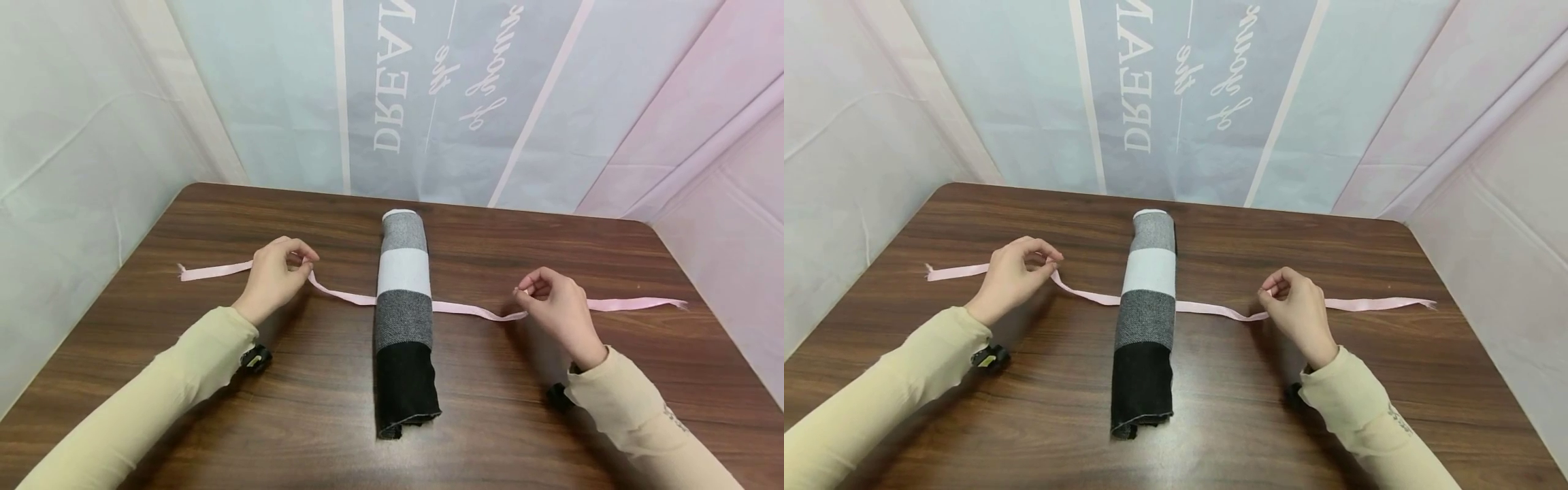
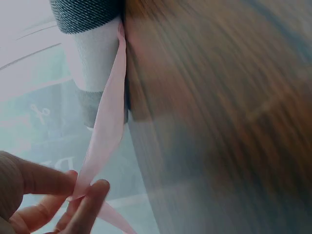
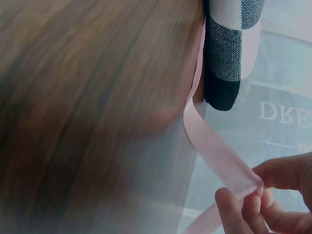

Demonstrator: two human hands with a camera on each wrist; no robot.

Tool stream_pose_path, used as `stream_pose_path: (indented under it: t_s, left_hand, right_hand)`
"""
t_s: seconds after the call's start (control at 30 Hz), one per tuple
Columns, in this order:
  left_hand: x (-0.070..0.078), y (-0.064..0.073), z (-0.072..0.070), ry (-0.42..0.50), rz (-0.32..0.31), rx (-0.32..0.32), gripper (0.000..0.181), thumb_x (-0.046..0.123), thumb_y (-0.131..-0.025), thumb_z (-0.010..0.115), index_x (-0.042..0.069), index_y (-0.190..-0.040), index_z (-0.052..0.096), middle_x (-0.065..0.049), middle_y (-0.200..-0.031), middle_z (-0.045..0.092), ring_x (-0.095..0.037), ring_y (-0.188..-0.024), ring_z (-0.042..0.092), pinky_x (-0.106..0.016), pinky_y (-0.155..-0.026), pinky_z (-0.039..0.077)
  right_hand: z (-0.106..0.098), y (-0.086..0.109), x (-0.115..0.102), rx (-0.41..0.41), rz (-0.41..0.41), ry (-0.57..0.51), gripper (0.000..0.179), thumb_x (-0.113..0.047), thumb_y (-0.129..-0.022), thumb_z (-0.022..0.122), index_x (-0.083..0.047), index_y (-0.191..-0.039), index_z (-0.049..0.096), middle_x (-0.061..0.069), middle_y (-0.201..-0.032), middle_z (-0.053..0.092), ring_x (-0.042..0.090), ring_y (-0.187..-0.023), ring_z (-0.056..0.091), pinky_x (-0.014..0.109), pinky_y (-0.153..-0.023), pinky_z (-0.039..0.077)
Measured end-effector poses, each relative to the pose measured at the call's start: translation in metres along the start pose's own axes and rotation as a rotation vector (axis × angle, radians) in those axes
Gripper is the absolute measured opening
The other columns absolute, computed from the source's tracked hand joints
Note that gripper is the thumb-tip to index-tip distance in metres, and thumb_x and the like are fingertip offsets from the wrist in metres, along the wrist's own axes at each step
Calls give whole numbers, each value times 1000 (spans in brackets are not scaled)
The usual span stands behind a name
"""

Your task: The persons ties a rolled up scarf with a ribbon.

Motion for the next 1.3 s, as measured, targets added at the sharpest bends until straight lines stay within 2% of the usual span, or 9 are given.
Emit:
stream_pose_path:
  t_s: [0.17, 0.27, 0.37, 0.47, 0.57, 0.7, 0.9, 1.17, 1.3]
  left_hand:
    - [8, -1, 1, 67, 44, 33, 21, -7, -87, 55, 0, -97, 72, -15, -100, 70, -26, -83, 70, -27, -72, 56]
    - [12, -1, 2, 83, 57, 37, 25, -7, -88, 53, -1, -103, 71, -16, -108, 69, -25, -82, 70, -20, -69, 53]
    - [15, -2, 4, 96, 59, 22, 31, -7, -87, 51, -2, -113, 67, -17, -111, 67, -26, -82, 70, -23, -70, 53]
    - [17, -3, 7, 125, 52, 2, 37, -8, -87, 52, -2, -122, 62, -18, -107, 65, -27, -82, 69, -27, -71, 54]
    - [19, -5, 9, 145, 48, -10, 41, -7, -87, 53, -2, -127, 58, -17, -105, 63, -27, -82, 68, -21, -68, 53]
    - [23, -6, 10, 164, 51, -23, 43, -7, -86, 54, -2, -129, 56, -17, -107, 62, -27, -81, 69, -13, -64, 50]
    - [31, -6, 13, 213, 81, -45, 50, -10, -83, 55, -2, -133, 53, -18, -113, 59, -28, -81, 70, -15, -65, 52]
    - [45, -7, 20, 277, 130, -98, 56, -13, -82, 57, -1, -137, 48, -17, -126, 55, -28, -83, 70, -18, -65, 54]
    - [52, -9, 23, 305, 158, -114, 58, -14, -82, 57, 0, -138, 47, -17, -129, 54, -27, -83, 70, -22, -68, 55]
  right_hand:
    - [3, -2, -6, 5, -25, -48, 8, -3, -82, 63, -7, -85, 70, 9, -78, 71, -13, -66, 55, 8, -59, 42]
    - [7, -3, -11, -13, -44, -90, 12, -2, -86, 61, -4, -91, 71, 13, -81, 73, -6, -69, 62, 8, -59, 45]
    - [9, -3, -15, -32, -51, -125, 18, 1, -88, 56, -2, -98, 71, 15, -83, 73, 3, -72, 67, 8, -59, 46]
    - [11, -3, -20, -42, -58, -139, 23, 3, -89, 54, -2, -105, 70, 16, -84, 73, 1, -71, 66, 8, -58, 45]
    - [12, -4, -25, -47, -59, -160, 28, 5, -88, 52, -1, -110, 68, 18, -84, 73, -2, -69, 65, 10, -57, 44]
    - [14, -7, -28, -51, -51, -187, 32, 6, -88, 50, 1, -116, 64, 21, -82, 72, 6, -64, 68, 10, -56, 46]
    - [19, -9, -35, -66, -44, -240, 33, 6, -87, 51, 3, -119, 62, 23, -83, 71, 18, -65, 69, 11, -58, 49]
    - [27, -11, -48, -89, -43, -298, 30, 2, -89, 55, 1, -118, 62, 23, -86, 71, 9, -66, 68, 17, -56, 52]
    - [30, -12, -55, -101, -57, -291, 30, -2, -90, 56, 0, -119, 62, 22, -86, 71, 12, -67, 68, 18, -56, 52]
Point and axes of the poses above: each hand's wrist, its own y-axis away from the middle knuckle, its own z-axis out of the palm, x = y × z, the point moved 10 cm from there along -y, towards the middle knuckle
